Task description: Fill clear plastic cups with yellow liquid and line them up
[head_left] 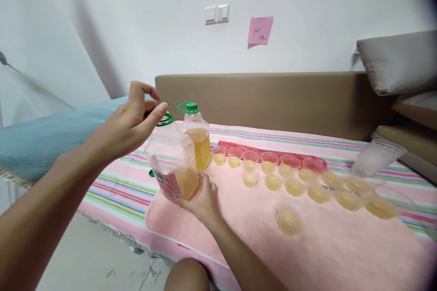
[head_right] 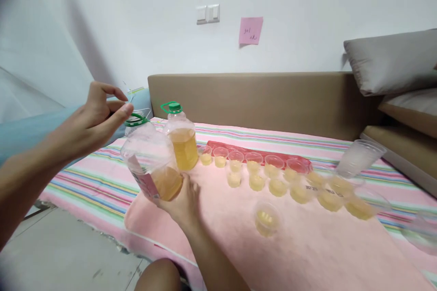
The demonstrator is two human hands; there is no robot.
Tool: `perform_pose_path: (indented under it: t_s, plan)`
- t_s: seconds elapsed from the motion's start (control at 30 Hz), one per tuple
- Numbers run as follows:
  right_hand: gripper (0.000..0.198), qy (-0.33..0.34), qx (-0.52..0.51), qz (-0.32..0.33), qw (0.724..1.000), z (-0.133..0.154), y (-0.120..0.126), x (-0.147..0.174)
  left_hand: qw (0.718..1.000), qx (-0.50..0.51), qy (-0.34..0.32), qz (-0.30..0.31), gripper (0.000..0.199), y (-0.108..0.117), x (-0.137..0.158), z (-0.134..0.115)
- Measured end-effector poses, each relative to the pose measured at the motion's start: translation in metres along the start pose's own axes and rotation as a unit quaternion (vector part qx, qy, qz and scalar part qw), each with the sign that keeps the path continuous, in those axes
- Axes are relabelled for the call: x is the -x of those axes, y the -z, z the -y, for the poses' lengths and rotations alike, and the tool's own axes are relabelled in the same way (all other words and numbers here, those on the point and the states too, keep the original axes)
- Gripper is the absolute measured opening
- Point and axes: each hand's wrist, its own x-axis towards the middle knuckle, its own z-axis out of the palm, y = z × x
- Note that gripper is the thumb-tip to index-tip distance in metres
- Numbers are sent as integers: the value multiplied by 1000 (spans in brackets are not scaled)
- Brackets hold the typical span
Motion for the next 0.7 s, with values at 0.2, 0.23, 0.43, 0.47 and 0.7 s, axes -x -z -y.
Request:
perform_pose_path:
  t_s: [0.2, 0.23, 0.43, 0.47, 0.7]
  plan:
    - [79, 4, 83, 40, 996, 6, 4, 0, 999, 29, -23, 0, 10, -17, -7, 27]
    - [89, 3, 94, 43, 995, 8, 2, 2, 999, 25, -23, -7, 12, -19, -7, 27]
    - [126, -22, 159, 10, 987, 15, -15, 7, 1000, 6, 15, -2, 19, -18, -7, 3]
    - [127, -19, 164, 7, 986, 15, -16, 6, 1000, 8, 19, 1, 18, -17, -7, -1]
    - [133, -3, 175, 22, 984, 11, -7, 0, 998, 31, 46, -5, 27, -14, -6, 4]
